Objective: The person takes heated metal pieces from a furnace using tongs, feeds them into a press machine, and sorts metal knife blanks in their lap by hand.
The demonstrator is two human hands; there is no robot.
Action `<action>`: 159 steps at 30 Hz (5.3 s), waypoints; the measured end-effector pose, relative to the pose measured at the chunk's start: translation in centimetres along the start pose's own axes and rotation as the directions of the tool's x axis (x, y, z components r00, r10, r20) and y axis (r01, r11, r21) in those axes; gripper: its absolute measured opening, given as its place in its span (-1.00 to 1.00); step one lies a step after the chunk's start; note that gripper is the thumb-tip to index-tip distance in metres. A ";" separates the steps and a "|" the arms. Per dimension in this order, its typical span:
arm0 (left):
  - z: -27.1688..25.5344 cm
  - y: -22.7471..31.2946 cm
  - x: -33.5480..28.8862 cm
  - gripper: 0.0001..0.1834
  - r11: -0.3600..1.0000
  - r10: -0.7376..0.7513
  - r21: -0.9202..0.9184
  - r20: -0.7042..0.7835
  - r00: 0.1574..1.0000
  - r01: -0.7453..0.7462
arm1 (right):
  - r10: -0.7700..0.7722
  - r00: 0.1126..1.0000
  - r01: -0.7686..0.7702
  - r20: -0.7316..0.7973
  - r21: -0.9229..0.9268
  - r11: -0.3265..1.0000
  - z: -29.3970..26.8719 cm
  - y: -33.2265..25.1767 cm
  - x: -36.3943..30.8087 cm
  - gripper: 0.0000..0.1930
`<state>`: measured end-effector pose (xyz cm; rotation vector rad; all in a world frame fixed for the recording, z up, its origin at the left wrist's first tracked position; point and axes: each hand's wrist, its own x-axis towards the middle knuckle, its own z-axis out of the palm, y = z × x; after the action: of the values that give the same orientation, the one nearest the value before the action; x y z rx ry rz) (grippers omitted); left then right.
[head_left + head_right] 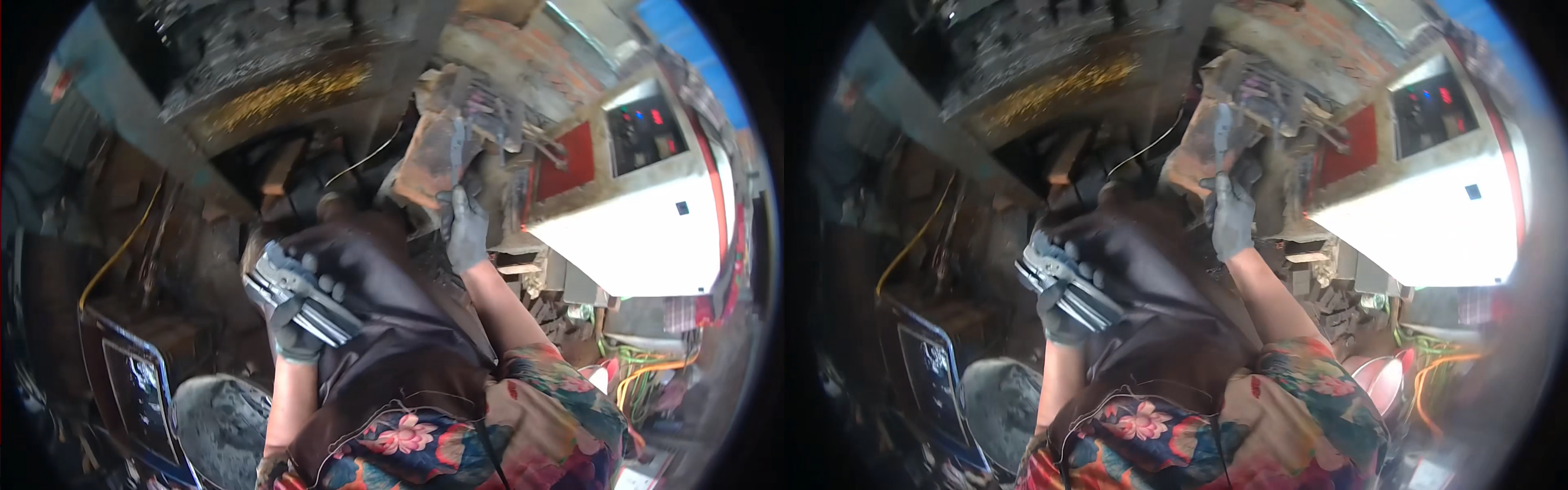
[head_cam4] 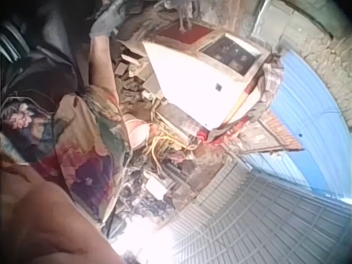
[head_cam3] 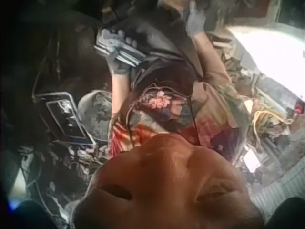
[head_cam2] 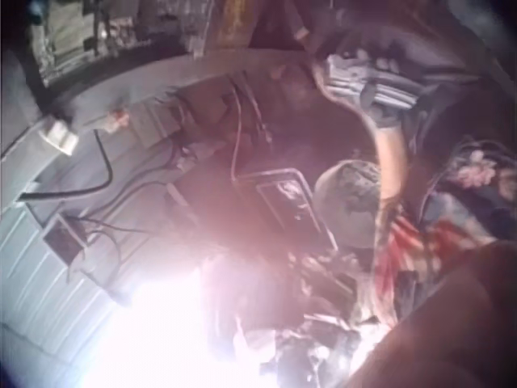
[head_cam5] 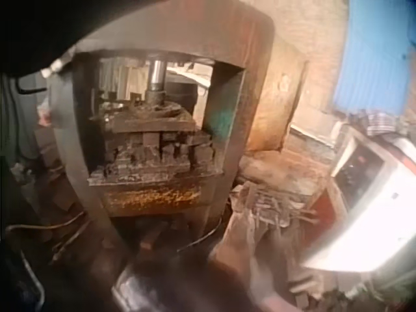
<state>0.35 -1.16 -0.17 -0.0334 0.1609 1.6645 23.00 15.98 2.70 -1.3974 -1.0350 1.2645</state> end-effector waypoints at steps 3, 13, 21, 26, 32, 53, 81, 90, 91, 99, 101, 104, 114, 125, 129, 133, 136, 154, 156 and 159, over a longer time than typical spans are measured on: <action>0.4 -0.9 0.9 -0.21 0.999 0.025 0.048 0.032 0.999 -0.026 | -0.089 0.980 0.082 -0.176 -0.043 0.996 -4.2 2.6 5.4 -0.63; 1.2 -1.0 1.4 -0.25 0.999 0.008 0.034 0.021 1.000 -0.009 | 0.127 0.992 -0.117 0.014 0.502 0.857 -6.2 1.9 12.3 -0.72; 1.2 0.0 1.0 -0.17 0.998 -0.065 -0.025 0.025 0.998 0.066 | 0.066 0.964 -0.165 0.259 0.381 0.910 2.1 -3.6 11.9 -0.72; -0.3 -0.2 0.7 -0.22 0.993 -0.092 -0.065 0.106 0.990 0.099 | -0.211 0.793 0.160 0.572 0.139 0.977 18.6 -14.8 10.3 -0.46; -0.1 0.2 0.9 -0.24 0.984 -0.097 -0.137 0.106 0.990 0.111 | -0.214 0.848 0.111 0.485 0.232 0.966 25.0 -15.0 7.9 -0.64; 1.0 -0.9 1.0 -0.23 0.999 -0.032 0.028 0.019 0.999 0.031 | 0.157 0.984 -0.171 0.078 0.633 0.755 -0.6 -0.2 14.2 -0.57; -0.5 0.1 0.8 -0.25 0.990 -0.059 -0.122 0.126 0.990 0.075 | -0.067 0.769 -0.054 0.636 0.169 0.984 24.6 -17.5 12.1 -0.71; -0.3 0.2 0.8 -0.26 0.995 -0.055 -0.084 0.049 0.997 0.059 | -0.064 0.795 -0.110 0.604 0.248 0.963 22.9 -18.1 6.8 -0.68; -0.2 0.1 0.9 -0.25 0.991 -0.072 -0.105 0.068 0.995 0.079 | -0.149 0.842 0.065 0.519 0.177 0.982 22.0 -16.8 6.0 -0.63; 0.7 -0.4 1.1 -0.25 0.988 -0.034 -0.148 0.062 0.997 0.043 | 0.396 0.459 0.289 0.795 -0.555 0.780 6.2 -3.9 -4.5 -0.61; 0.5 -0.2 0.8 -0.24 0.995 0.018 -0.097 0.085 0.996 -0.010 | 0.348 0.437 0.583 0.830 -0.556 0.593 6.6 -2.9 -6.7 -0.64; 0.5 -0.5 0.9 -0.24 0.998 0.056 -0.011 0.082 0.995 -0.056 | 0.241 0.478 0.599 0.845 -0.514 0.613 7.4 -1.7 -7.2 -0.65; 0.8 -0.8 0.4 -0.17 0.999 -0.026 0.019 0.020 0.999 0.026 | 0.109 0.805 0.077 0.584 -0.284 0.956 3.3 -2.9 -5.8 -0.79; 0.6 -1.4 1.4 -0.18 0.999 -0.034 0.007 0.015 0.999 0.034 | 0.099 0.977 0.015 -0.191 0.520 0.854 -4.0 2.0 8.2 -0.83; 0.3 -1.0 1.1 -0.18 0.999 -0.027 0.046 0.050 0.998 0.025 | 0.150 0.981 -0.195 0.126 0.686 0.701 -3.2 1.4 8.4 -0.80; 0.9 -0.9 1.3 -0.18 0.999 -0.031 0.046 0.060 0.998 0.028 | 0.194 0.975 -0.221 0.110 0.608 0.763 -3.6 2.3 9.6 -0.76; 0.9 -1.0 1.5 -0.18 0.998 -0.047 0.038 0.072 0.996 0.044 | 0.106 0.994 -0.089 0.007 0.604 0.792 -1.7 0.4 12.9 -0.75; -1.1 0.6 -0.1 -0.30 0.985 -0.113 -0.121 0.081 0.990 0.123 | -0.174 0.784 -0.057 0.595 0.349 0.936 28.0 -14.4 10.0 -0.70; 0.1 0.5 0.0 -0.35 0.991 -0.109 -0.072 0.068 0.992 0.114 | -0.156 0.869 0.007 0.469 0.304 0.953 24.7 -13.6 4.5 -0.69; -0.8 -0.2 0.8 -0.32 0.976 -0.121 -0.164 0.155 0.981 0.146 | -0.363 0.692 0.418 0.624 0.063 0.906 19.6 -9.7 -1.9 -0.56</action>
<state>0.43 -0.43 -1.11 -0.0550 -0.0955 1.5363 3.41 18.00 12.39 -0.7257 -1.7566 1.3901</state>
